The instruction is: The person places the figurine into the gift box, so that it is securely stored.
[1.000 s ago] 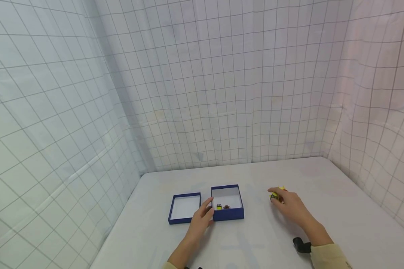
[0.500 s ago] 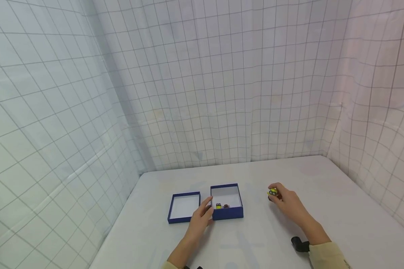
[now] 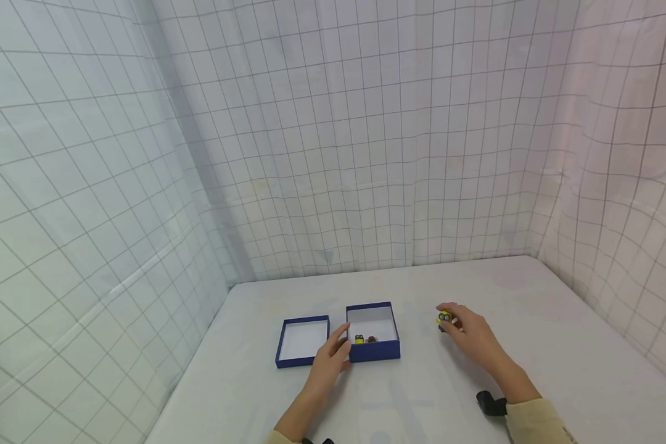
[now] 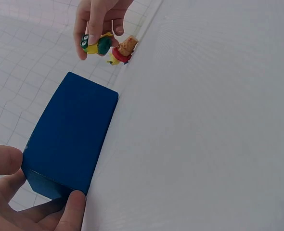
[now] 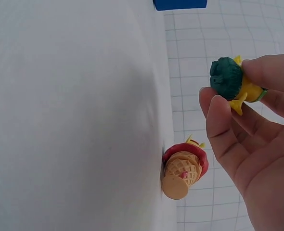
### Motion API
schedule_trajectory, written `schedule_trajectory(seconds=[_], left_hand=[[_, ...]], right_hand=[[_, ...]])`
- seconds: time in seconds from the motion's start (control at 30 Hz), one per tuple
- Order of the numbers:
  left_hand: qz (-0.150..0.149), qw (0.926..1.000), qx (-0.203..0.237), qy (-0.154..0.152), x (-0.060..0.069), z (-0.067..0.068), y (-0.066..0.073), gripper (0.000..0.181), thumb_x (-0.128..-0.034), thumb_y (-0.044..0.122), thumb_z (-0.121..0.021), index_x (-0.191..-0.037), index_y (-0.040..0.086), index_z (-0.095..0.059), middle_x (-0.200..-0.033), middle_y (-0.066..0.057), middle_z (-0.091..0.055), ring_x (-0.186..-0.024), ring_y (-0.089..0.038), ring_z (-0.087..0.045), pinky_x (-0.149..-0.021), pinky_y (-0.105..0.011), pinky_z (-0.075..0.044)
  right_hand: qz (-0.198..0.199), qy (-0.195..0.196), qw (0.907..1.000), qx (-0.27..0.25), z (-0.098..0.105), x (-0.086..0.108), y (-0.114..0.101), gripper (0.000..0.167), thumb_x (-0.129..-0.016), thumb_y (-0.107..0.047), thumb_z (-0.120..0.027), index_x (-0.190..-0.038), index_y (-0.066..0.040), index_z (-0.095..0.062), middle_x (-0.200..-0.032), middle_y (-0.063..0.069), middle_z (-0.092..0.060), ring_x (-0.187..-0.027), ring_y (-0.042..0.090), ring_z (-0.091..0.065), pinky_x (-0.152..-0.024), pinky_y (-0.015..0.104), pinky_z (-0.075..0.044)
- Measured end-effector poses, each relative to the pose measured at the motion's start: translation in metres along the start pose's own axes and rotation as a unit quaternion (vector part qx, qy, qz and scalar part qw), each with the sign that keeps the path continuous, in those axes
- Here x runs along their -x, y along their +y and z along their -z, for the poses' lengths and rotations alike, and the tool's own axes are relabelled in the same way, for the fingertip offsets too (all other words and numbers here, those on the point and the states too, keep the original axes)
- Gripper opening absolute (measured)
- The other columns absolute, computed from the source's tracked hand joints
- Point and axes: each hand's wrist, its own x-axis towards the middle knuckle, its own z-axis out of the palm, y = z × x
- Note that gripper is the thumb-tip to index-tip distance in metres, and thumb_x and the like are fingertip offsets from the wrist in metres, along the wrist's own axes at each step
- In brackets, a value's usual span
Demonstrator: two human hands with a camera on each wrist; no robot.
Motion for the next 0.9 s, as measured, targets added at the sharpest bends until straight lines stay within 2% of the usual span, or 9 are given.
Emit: schedule_trajectory(seconds=[0.17, 0.5, 0.9], left_hand=[[0.001, 1.0, 0.002, -0.002, 0.0006, 0.0004, -0.0001, 0.044, -0.1059, 0.029, -0.053, -0.149, 0.036, -0.049, -0.152, -0.014, -0.047, -0.133, -0.031, -0.05, -0.098, -0.042, -0.052], [-0.007, 1.0, -0.005, 0.0, -0.0005, -0.0006, 0.0004, 0.045, -0.1064, 0.027, -0.052, -0.15, 0.033, -0.048, -0.15, -0.014, -0.048, -0.131, -0.03, -0.052, -0.096, -0.04, -0.053], [-0.008, 0.9999, -0.009, 0.002, 0.0009, -0.0008, 0.0012, 0.045, -0.1065, 0.027, -0.052, -0.151, 0.032, -0.047, -0.15, -0.014, -0.049, -0.131, -0.03, -0.052, -0.096, -0.041, -0.053]], right_hand=[[-0.007, 0.008, 0.9999, -0.012, -0.0013, -0.0001, -0.0007, 0.03, -0.099, -0.017, -0.067, -0.127, -0.016, -0.056, -0.091, -0.001, -0.065, -0.074, 0.01, -0.06, -0.058, 0.027, -0.048], [-0.023, 0.001, 0.9996, -0.017, -0.0017, 0.0, -0.0033, 0.029, -0.098, -0.021, -0.068, -0.126, -0.018, -0.057, -0.095, 0.001, -0.069, -0.078, 0.018, -0.064, -0.06, 0.027, -0.049], [-0.028, -0.005, 0.9985, -0.047, -0.0046, 0.0, -0.0014, 0.031, -0.096, -0.03, -0.07, -0.124, -0.02, -0.061, -0.098, 0.001, -0.071, -0.076, 0.019, -0.068, -0.06, 0.027, -0.054]])
